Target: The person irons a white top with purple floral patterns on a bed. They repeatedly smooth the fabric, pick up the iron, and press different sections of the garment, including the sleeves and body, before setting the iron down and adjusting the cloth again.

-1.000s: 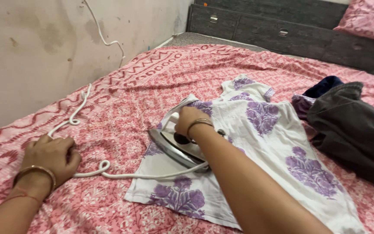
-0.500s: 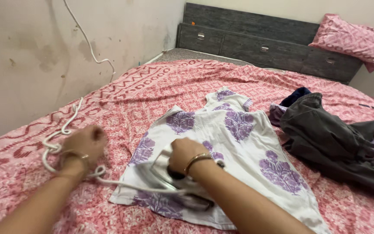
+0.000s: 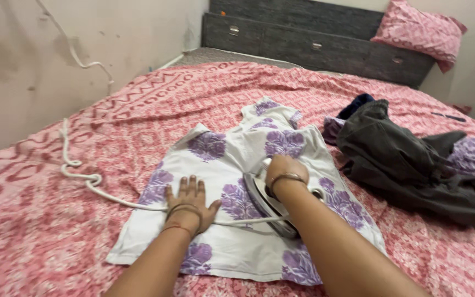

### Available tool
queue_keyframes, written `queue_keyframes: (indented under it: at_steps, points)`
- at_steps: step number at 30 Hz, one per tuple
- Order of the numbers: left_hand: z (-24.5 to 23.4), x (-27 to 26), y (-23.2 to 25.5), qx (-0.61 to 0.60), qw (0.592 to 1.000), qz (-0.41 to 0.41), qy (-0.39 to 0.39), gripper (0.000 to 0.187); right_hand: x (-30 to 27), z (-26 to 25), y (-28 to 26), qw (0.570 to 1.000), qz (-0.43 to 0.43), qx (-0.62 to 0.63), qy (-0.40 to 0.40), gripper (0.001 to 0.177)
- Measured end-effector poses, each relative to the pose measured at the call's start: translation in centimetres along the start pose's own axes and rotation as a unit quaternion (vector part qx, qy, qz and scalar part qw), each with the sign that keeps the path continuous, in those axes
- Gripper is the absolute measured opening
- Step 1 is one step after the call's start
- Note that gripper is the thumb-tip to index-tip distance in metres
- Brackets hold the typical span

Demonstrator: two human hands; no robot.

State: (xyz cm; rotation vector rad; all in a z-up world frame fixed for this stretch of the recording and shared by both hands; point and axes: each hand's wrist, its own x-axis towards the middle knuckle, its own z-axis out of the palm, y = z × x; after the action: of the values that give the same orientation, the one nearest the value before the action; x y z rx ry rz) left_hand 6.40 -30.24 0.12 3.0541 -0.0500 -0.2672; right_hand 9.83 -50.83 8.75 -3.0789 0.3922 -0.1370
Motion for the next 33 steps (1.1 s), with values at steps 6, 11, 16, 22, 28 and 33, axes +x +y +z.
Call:
queue_keyframes:
  at_steps: [6, 11, 16, 22, 28, 33]
  points:
    - [0.2, -0.6, -0.1, 0.035, 0.999, 0.003, 0.040, 0.083, 1.2, -0.3, -0.7, 0.999, -0.009, 0.015, -0.041, 0.032]
    - [0.7, -0.4, -0.5, 0.019, 0.994, 0.000, 0.103, 0.080, 0.6, -1.1, -0.5, 0.984, -0.125, -0.072, -0.100, 0.030]
    - [0.9, 0.1, -0.4, -0.026, 0.972, 0.015, 0.232, 0.065, -1.4, -1.2, 2.0, 0.997, 0.007, -0.026, -0.076, 0.033]
    - [-0.1, 0.4, 4.9, -0.078, 0.980, 0.060, 0.175, 0.045, 1.7, 0.8, 9.2, 0.994, 0.104, 0.019, 0.007, 0.032]
    - [0.6, 0.5, 7.5, -0.118, 0.956, 0.232, 0.134, 0.031, 4.9, 0.7, 17.1, 0.974, 0.221, 0.048, 0.027, 0.037]
    - [-1.7, -0.7, 7.4, -0.050, 0.958, 0.270, 0.081, 0.034, 3.5, -1.5, 18.6, 0.980, 0.191, 0.030, -0.040, 0.042]
